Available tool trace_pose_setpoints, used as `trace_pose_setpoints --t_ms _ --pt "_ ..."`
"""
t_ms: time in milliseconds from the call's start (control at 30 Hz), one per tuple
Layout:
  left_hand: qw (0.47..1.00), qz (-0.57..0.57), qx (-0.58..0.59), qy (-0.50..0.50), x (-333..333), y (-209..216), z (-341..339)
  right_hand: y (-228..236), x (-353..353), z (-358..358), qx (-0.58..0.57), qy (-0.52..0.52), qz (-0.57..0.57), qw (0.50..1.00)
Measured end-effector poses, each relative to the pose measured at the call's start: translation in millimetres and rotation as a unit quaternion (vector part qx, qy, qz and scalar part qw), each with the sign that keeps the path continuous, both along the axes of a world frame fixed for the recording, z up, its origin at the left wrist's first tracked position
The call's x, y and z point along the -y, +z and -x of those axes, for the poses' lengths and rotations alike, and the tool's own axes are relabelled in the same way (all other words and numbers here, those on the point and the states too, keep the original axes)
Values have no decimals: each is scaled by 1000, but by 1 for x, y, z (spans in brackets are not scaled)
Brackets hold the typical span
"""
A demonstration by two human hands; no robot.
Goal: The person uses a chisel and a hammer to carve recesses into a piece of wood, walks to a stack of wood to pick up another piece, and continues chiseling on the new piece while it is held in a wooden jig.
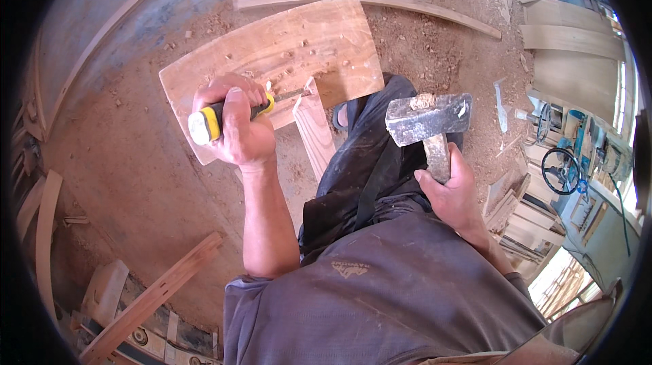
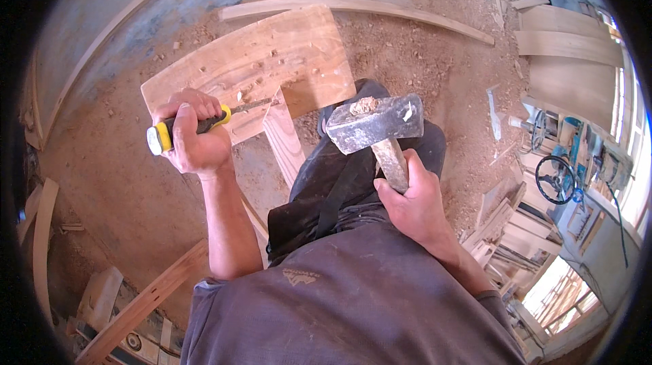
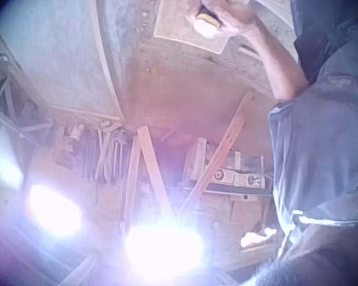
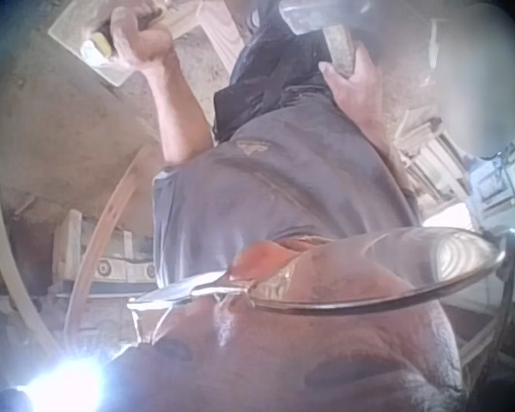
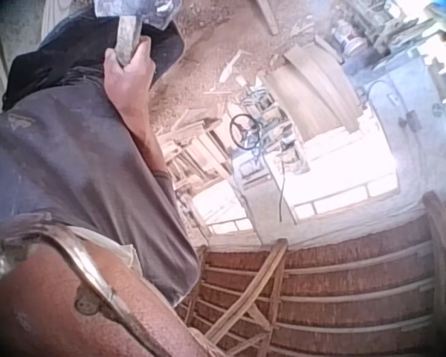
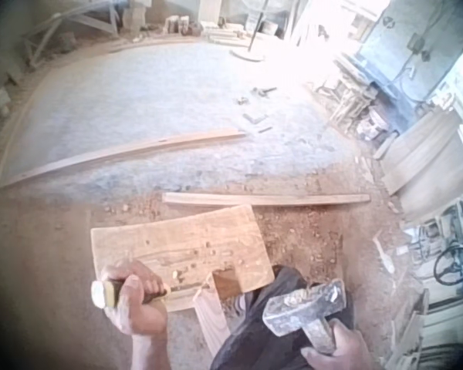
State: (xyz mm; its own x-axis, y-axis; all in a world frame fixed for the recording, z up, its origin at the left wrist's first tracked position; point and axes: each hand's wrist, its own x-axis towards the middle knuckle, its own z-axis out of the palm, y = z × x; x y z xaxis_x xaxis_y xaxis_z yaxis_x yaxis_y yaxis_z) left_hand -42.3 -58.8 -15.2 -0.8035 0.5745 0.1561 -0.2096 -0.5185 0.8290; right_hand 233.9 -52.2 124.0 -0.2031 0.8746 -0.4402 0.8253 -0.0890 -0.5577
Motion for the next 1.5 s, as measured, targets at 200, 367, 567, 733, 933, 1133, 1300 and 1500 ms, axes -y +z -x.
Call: trace_pose_setpoints --t_ms 200,367,567,733,933,1133,1300,1500 --pt "998 40 -34 -42 -8 1 -16 -3 1 0 -13 6 -4 1000" --pt "983 99 -122 -98 -18 10 -24 0 -11 9 -37 31 -32 998" --pt "977 119 -153 -88 -26 13 -62 32 -39 38 -227 22 -171 959" --pt "957 102 -271 -30 -29 12 -66 38 -51 51 -134 243 -307 910" --pt "928 140 -338 -64 -22 -19 -67 46 -49 46 59 382 -303 871" --pt "969 135 -192 -80 -17 1 -75 30 -39 51 53 338 -330 880" --pt "955 195 -191 -116 -13 1 -67 42 -49 44 99 343 -273 893" --pt "960 189 -187 -94 -12 0 -50 13 -52 36 56 326 -257 908"
